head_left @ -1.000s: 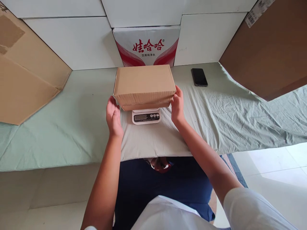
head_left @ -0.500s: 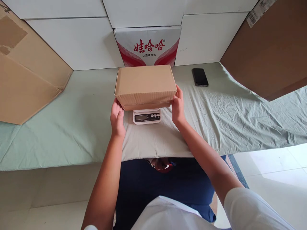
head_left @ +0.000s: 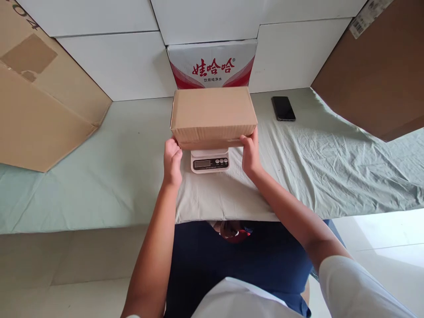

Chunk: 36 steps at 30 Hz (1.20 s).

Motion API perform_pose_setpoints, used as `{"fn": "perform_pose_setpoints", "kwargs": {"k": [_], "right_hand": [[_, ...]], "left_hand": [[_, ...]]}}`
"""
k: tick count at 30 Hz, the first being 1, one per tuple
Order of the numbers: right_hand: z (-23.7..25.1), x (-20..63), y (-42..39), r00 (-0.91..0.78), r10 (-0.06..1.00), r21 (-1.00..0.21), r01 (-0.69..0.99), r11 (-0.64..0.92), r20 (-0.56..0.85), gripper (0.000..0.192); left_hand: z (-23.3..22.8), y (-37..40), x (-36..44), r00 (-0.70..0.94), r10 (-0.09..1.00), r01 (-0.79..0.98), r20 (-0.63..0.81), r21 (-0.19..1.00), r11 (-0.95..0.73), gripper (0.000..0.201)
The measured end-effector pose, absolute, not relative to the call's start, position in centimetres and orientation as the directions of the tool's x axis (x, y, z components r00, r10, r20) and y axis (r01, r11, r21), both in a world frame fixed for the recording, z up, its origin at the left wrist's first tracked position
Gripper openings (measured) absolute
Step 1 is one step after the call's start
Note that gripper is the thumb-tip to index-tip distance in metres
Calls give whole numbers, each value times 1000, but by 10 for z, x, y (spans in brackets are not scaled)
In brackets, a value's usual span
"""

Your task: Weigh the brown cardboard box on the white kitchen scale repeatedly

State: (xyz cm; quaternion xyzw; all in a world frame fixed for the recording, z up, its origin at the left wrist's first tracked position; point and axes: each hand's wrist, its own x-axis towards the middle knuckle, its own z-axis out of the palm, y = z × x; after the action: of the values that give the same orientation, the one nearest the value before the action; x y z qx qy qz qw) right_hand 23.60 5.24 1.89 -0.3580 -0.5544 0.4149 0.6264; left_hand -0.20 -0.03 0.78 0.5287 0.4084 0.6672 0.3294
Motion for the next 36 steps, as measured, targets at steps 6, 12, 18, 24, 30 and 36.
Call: {"fn": "perform_pose_setpoints", "kwargs": {"k": [6,12,18,24,30,36], "right_hand": [[46,225,117,31,848,-845,-71,530,529,57],[31,203,177,75,920,-905,-163,393,385,53],[7,199,175,68,935,-916,-184,355,349,43],[-2,212,200,191,949,-922,-251,295,252,76],[-4,286,228,436,889,-900,-319,298,140,88],[-5,285,216,315,945,-912,-357,203,88,92]], "left_hand": [[41,65,-18,-192,903,-87,385,909,-407,48],[16,130,-13,-321,933,-182,162,956,-229,61],[-15,140,-10,-346,906,-118,243,947,-299,60],[-25,148,-23,-399,885,-1,241,965,-263,54],[-10,138,-50,-621,752,37,222,966,-255,62],[-8,139,-30,-499,856,-87,135,975,-205,65]]}}
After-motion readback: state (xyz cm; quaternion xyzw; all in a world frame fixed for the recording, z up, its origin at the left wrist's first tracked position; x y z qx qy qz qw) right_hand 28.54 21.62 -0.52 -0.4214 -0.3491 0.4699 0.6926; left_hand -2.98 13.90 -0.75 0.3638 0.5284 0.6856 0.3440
